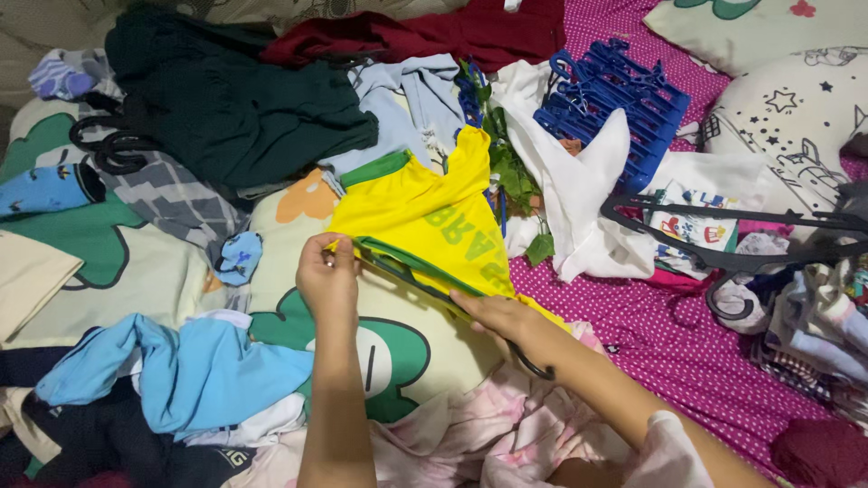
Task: The person folds various garments including a white Adidas shirt, a patterned cloth, striped socks, and a maroon shirt, then places them into a neat stack. The person also handles a yellow shirt and a hanger, and folds an orange garment.
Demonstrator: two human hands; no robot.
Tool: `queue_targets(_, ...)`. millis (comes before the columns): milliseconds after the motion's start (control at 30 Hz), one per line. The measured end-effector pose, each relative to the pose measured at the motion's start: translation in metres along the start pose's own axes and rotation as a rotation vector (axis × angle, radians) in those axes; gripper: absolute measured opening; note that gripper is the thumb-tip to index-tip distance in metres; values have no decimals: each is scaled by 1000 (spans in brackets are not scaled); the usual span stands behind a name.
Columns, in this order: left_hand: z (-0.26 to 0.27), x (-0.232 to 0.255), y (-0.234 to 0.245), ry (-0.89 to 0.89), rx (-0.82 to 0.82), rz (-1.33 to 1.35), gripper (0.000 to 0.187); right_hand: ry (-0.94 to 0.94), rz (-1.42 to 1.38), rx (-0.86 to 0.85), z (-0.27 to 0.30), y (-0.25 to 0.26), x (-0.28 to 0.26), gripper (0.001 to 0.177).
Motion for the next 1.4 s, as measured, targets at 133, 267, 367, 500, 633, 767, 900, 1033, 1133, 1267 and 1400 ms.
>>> queue_targets(133, 0, 10, -29, -212, -189, 165, 30, 95, -42, -62, -6, 18, -23, 61)
queue_targets(267, 34, -8, -70, -181, -272, -281, 17, 108, 65, 53, -26, 50, -47, 53)
queue_targets(367, 86, -29, -121, -26, -632, -426, 16, 237, 18, 117, -41, 64, -78, 57)
queue_targets(500, 138, 37, -164, -686, -737, -403, 29, 166, -33, 116, -47, 70, -83, 57)
queue_targets(633, 147, 38, -181, -635, -897, -487, 28, 183, -217, 287, -33, 92, -79, 52)
queue_targets(767, 149, 0, -167, 0, -919, -478, 32, 163, -608, 388, -28, 106, -61, 55)
queue_targets(900, 153, 36, -166, -299, -857, -349, 39, 136, -736, 442, -24, 117, -52, 55)
queue_targets(1033, 150, 39, -166, -384, -823, -314, 52, 172, -819, 503, -9, 134, -52, 54)
queue_targets(1133, 156, 11, -172, -98, -898, -220, 52, 235, -849, 530, -4, 146, -57, 56)
queue_targets(1267, 165, -13, -183, 82, -976, -219, 38, 295, -944, 586, 0, 164, -59, 52)
queue_targets(1400, 164, -3, -184, 77, -1036, 59, 48, 350, -1072, 686, 9, 176, -51, 52)
Point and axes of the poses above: each hand's wrist, its own z-axis away from the middle knuckle, its own y-axis out of the back of the hand, x = y × z, the point moved 10 cm from there along -z, towards the middle knuckle, and after that the axes turned 3 degrees about -y, right-handed, at the moved point
